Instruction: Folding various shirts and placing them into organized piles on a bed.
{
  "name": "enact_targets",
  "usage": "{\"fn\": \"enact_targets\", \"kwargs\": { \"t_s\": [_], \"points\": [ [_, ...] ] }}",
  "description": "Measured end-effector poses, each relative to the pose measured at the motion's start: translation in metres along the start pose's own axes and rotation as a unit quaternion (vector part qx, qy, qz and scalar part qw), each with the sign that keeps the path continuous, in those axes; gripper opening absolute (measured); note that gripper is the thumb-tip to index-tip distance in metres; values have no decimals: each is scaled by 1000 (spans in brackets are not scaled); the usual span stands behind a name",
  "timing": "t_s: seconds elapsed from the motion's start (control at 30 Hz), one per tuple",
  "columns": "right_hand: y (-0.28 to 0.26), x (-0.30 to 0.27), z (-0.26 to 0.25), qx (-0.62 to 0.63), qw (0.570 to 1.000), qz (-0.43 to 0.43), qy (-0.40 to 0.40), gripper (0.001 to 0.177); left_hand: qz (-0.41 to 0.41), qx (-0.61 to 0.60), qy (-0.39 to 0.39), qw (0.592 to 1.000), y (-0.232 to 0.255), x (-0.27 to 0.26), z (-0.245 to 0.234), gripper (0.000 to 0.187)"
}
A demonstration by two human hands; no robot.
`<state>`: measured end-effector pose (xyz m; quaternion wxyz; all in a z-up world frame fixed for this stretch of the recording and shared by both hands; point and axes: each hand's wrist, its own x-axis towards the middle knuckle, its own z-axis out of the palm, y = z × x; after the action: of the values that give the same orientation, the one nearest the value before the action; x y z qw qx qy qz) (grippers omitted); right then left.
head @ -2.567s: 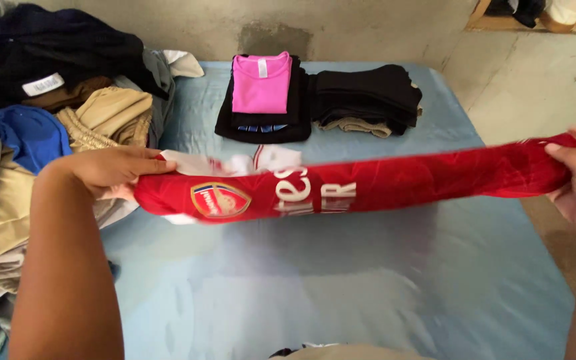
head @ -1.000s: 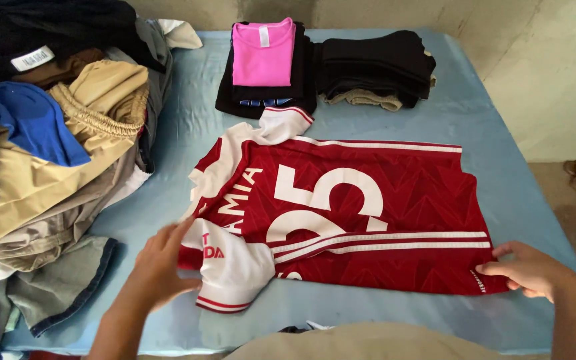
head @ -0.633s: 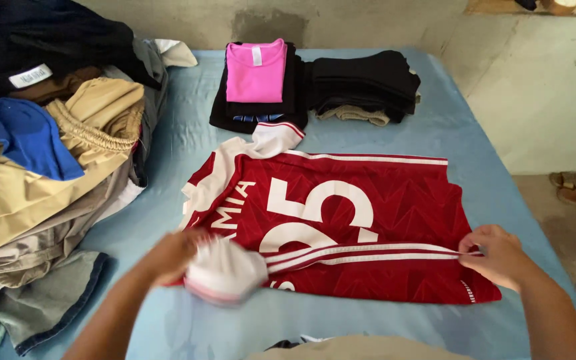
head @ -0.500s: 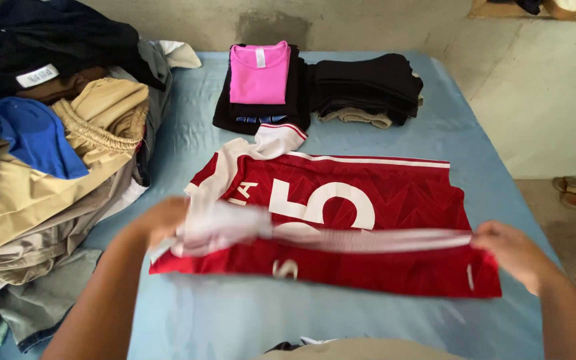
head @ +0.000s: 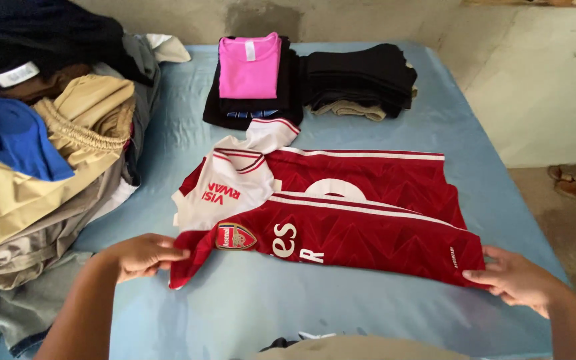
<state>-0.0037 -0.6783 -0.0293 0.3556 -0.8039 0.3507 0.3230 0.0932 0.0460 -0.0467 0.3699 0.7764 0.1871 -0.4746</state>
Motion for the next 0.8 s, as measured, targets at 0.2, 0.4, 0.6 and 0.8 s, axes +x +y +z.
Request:
{"fn": "enact_targets", "kwargs": {
  "t_s": [0.2,0.4,0.6,0.8],
  "points": [
    [44,28,-2,213,972,-61,-76,53,119,-145,67,980,-20,-6,-13,28],
    [27,-14,7,354,931,-87,-11,53,127,-368,66,919,-9,-45,-25,20],
    [32,5,1,79,996,43,7,58,-79,-118,93,986,-40,-7,-23,24],
    [-11,55,-8,-144,958,-13,249,82,124,258,470,835,36,23,-23,49]
  ]
}}
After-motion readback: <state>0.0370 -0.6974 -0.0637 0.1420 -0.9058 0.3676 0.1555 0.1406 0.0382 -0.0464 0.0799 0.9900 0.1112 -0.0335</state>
